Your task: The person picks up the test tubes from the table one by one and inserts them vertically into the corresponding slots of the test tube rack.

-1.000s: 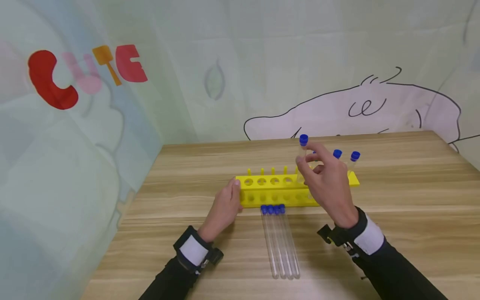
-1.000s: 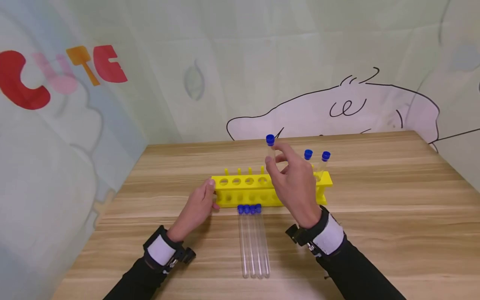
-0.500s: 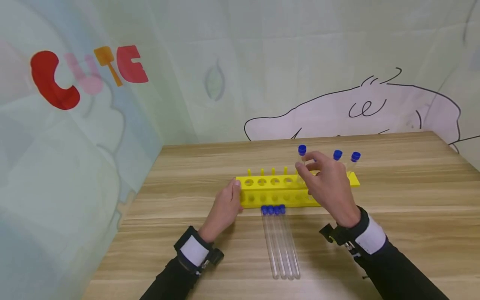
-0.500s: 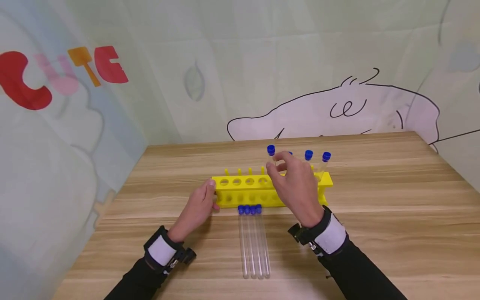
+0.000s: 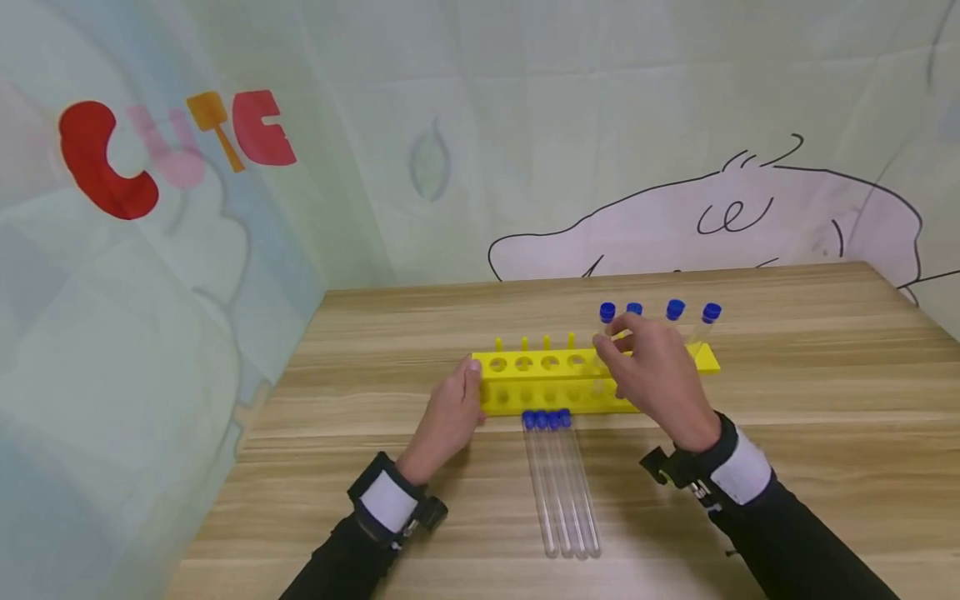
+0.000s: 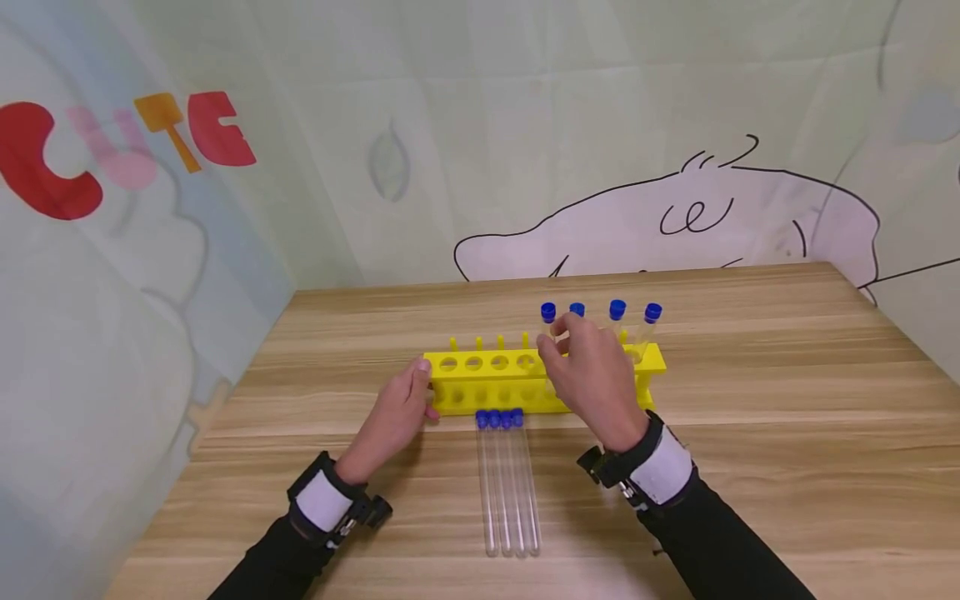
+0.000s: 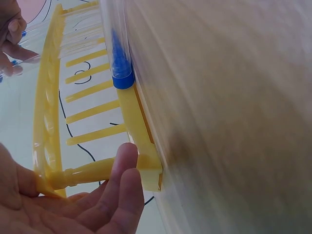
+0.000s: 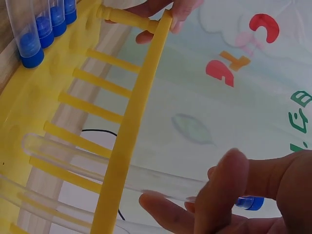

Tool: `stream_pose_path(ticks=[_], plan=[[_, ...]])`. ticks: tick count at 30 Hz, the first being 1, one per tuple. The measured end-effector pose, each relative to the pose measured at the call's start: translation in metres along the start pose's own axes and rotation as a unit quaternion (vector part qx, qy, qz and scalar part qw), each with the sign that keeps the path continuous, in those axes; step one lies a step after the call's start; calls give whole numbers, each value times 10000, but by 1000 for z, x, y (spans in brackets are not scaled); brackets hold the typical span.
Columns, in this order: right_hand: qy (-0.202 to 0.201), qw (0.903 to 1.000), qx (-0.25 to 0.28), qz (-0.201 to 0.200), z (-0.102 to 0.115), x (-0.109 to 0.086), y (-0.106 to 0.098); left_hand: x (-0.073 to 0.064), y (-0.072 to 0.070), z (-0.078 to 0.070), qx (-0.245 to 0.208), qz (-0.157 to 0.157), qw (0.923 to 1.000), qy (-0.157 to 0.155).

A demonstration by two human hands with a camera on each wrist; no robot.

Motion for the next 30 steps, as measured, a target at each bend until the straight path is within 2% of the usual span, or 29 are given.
stream_pose_path(ticks=[10, 25, 30], plan=[[415, 9967, -174, 674, -2, 2, 0, -1, -1, -1, 6, -24, 9999, 154], [398, 9958, -176, 805, -1, 2, 1, 0, -1, -1, 26, 23, 10000, 79], [421, 9933, -548, 925, 4, -1, -1, 0, -1, -1, 60, 26, 10000, 50]])
Point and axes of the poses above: each hand's wrist, its own x-axis towards the middle knuckle, its own y-axis out of the palm, z = x × y, the point moved 1 cm from there along x, towards the middle knuckle, and after that the axes turned 1 degree about -y, right-handed, at the moved point
